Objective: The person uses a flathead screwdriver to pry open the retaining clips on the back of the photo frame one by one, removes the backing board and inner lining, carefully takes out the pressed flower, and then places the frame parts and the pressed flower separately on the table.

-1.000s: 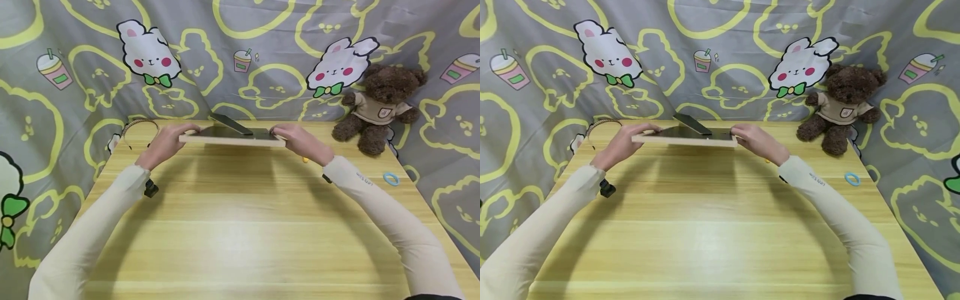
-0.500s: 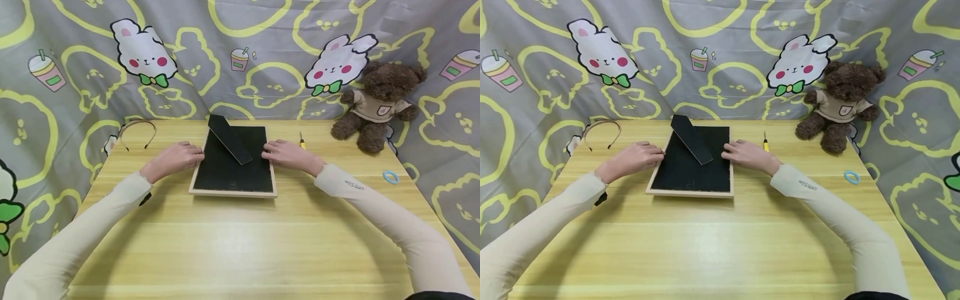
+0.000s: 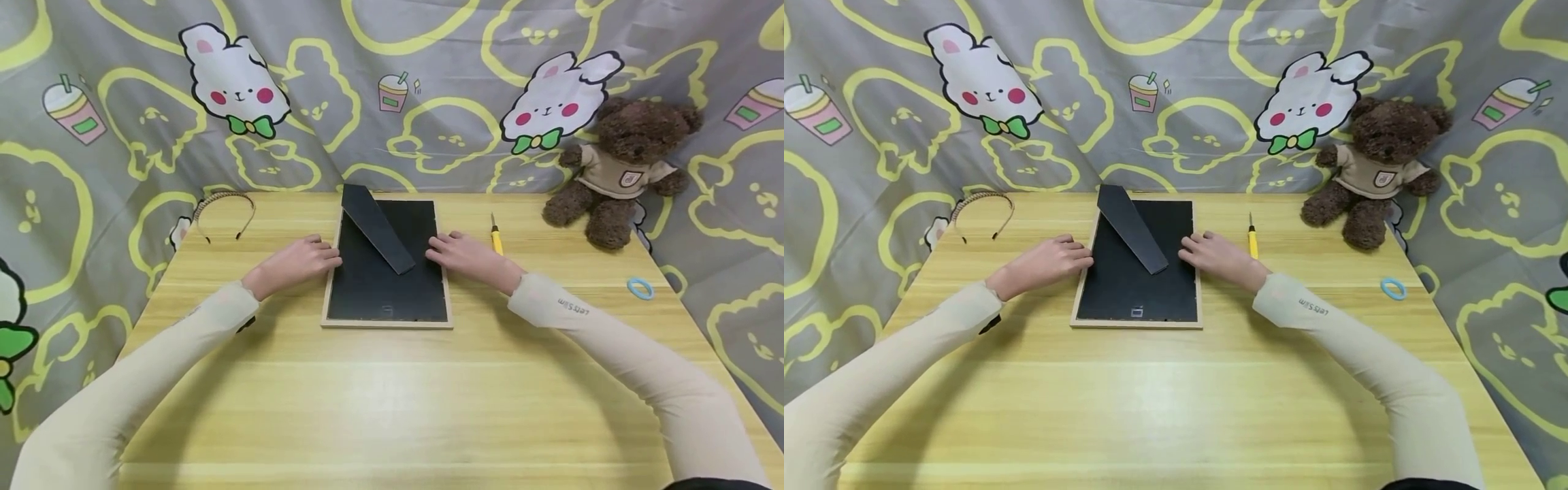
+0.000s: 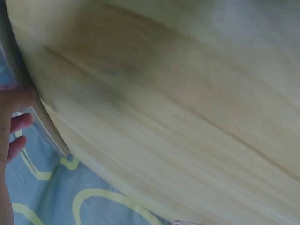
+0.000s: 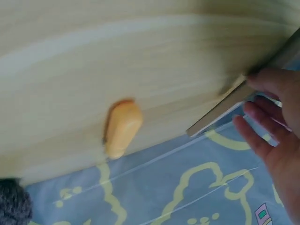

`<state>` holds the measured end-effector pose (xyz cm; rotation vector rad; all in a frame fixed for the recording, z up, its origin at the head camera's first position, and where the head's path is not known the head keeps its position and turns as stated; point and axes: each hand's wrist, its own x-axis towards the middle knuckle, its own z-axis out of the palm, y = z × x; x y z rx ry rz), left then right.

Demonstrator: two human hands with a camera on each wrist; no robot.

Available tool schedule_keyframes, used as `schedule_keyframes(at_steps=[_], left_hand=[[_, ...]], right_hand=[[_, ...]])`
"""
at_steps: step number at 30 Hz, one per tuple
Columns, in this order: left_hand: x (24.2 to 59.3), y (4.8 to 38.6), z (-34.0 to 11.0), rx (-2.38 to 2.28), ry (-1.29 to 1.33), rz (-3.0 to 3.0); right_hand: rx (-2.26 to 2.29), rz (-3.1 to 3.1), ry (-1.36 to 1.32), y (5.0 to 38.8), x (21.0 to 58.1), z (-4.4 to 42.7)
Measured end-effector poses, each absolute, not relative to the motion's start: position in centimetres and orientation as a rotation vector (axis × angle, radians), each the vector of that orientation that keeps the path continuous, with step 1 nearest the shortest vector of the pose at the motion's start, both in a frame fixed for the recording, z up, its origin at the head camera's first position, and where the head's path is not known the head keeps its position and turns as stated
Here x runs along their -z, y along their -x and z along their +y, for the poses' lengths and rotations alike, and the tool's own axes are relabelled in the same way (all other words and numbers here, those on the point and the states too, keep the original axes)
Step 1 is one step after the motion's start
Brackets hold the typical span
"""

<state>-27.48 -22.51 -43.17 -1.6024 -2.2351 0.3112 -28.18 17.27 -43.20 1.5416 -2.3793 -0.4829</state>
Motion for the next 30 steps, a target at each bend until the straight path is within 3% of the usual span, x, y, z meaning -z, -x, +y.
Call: schedule_keyframes(at_steps=[4,8,19,25,30], left_hand=[[43.1,27.5,-22.3,-0.316,1.531,-2.331],[43.3,26.9,-21.4,0.007,1.348,-2.607],[43.0,27.5,-19.3,0.943,0.38,-3.108],[42.6,28.9,-19.8,1.159,0.23,-3.118],[42.6,30.0,-20.5,1.078,0.199,-3.096]], right_hand=[[0.419,-2.425,-1.502,28.0,43.3,16.9],[0.304,-2.486,-1.462,28.0,43.7,16.9],[0.217,-2.625,-1.387,28.9,44.0,16.4],[0.208,-2.688,-1.352,30.2,43.6,15.7],[0.163,-2.717,-1.342,31.2,43.6,14.7]])
